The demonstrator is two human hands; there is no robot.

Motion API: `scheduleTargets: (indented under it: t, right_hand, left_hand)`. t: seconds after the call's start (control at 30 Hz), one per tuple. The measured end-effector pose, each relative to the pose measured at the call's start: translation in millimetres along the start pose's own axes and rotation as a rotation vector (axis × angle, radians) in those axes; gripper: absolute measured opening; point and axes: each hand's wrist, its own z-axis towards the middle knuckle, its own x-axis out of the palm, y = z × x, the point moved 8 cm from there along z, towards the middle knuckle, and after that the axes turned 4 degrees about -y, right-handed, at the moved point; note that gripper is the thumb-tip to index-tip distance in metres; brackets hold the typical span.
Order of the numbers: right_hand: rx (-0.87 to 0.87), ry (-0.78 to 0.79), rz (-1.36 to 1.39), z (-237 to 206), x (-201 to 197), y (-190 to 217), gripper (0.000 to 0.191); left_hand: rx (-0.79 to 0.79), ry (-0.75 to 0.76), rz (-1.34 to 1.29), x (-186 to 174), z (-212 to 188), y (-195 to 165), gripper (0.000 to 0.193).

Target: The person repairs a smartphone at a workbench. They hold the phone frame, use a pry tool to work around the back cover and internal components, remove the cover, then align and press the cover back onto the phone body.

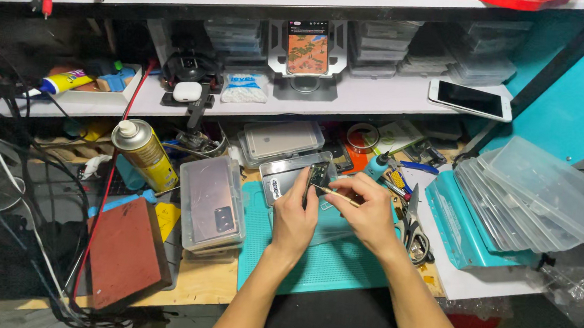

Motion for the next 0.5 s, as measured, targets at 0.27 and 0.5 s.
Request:
scheduleTargets:
  t: [0.27,0.5]
  right_hand:
    - [0.004,-0.019,0.034,-5,1,-6,0.022]
    - [0.386,-0.022,0.171,-12,10,-38,0.015]
  left_hand:
    - [0.035,0.007,0.077,1,1,-1,0.039]
    - [-0.029,0.038,0.142,3,3,3,0.040]
